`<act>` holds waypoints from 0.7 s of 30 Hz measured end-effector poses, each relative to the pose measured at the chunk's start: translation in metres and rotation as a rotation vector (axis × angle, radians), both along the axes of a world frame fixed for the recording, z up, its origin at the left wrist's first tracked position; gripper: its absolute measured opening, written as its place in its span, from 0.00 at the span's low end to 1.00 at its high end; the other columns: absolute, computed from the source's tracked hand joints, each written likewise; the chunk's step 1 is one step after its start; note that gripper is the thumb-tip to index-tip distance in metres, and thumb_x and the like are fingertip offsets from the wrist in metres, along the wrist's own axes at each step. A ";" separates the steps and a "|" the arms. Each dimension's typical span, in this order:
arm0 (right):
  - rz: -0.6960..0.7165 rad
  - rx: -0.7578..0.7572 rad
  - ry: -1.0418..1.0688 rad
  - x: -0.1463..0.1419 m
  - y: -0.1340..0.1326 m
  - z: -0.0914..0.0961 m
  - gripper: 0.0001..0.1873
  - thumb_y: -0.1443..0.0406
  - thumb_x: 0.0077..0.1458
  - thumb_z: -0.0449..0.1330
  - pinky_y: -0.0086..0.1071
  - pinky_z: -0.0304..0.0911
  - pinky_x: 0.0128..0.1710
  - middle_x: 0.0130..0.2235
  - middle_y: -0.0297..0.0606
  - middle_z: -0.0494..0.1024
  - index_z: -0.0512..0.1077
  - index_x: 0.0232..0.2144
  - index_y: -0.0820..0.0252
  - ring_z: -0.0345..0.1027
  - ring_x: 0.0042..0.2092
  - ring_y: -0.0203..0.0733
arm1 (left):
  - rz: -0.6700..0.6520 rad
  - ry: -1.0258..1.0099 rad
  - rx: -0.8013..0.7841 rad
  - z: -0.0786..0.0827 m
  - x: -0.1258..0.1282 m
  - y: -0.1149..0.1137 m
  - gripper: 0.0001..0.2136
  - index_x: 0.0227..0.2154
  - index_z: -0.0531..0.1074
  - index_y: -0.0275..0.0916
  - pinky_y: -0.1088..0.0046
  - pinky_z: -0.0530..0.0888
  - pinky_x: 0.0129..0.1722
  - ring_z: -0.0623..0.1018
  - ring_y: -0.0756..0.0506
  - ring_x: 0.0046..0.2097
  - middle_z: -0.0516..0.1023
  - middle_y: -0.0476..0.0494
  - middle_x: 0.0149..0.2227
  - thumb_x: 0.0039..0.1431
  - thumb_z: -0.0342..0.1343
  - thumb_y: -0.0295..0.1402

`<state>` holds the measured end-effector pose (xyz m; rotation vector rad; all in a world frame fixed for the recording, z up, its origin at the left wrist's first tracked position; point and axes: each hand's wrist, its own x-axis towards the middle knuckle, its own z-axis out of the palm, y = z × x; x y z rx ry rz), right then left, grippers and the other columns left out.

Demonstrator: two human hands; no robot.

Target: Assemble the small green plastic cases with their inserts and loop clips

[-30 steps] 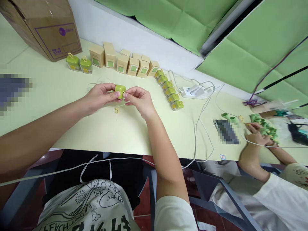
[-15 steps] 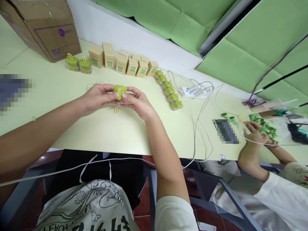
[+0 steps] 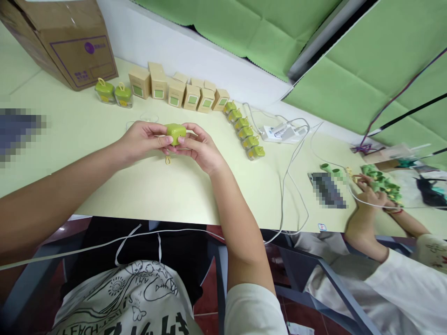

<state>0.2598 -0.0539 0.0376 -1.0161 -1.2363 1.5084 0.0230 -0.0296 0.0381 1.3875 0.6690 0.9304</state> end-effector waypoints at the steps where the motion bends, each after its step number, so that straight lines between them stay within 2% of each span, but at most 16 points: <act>1: 0.000 -0.001 0.000 0.000 0.000 0.000 0.39 0.47 0.46 0.92 0.46 0.89 0.59 0.42 0.24 0.91 0.77 0.51 0.44 0.90 0.43 0.43 | 0.007 0.000 -0.001 0.000 0.000 0.000 0.30 0.40 0.92 0.38 0.59 0.91 0.49 0.94 0.36 0.46 0.94 0.36 0.41 0.50 0.91 0.59; 9: 0.012 -0.002 0.034 0.001 0.001 0.000 0.39 0.48 0.46 0.92 0.43 0.90 0.57 0.42 0.23 0.91 0.77 0.52 0.44 0.89 0.43 0.41 | 0.091 0.023 -0.017 0.000 0.001 0.000 0.26 0.40 0.92 0.37 0.59 0.90 0.49 0.92 0.39 0.43 0.93 0.38 0.38 0.51 0.92 0.53; 15: 0.007 -0.020 0.062 0.001 0.002 0.000 0.40 0.49 0.45 0.93 0.43 0.90 0.57 0.41 0.22 0.89 0.78 0.52 0.45 0.87 0.41 0.39 | 0.067 -0.022 -0.029 -0.002 0.002 -0.001 0.28 0.41 0.89 0.38 0.62 0.87 0.44 0.88 0.43 0.38 0.90 0.42 0.34 0.51 0.93 0.53; 21: 0.005 -0.020 0.039 0.002 0.001 0.001 0.39 0.49 0.45 0.93 0.45 0.91 0.57 0.41 0.24 0.90 0.77 0.51 0.45 0.88 0.42 0.41 | 0.044 -0.067 -0.061 -0.001 0.003 -0.001 0.31 0.41 0.83 0.39 0.65 0.84 0.41 0.88 0.44 0.37 0.91 0.43 0.36 0.49 0.95 0.51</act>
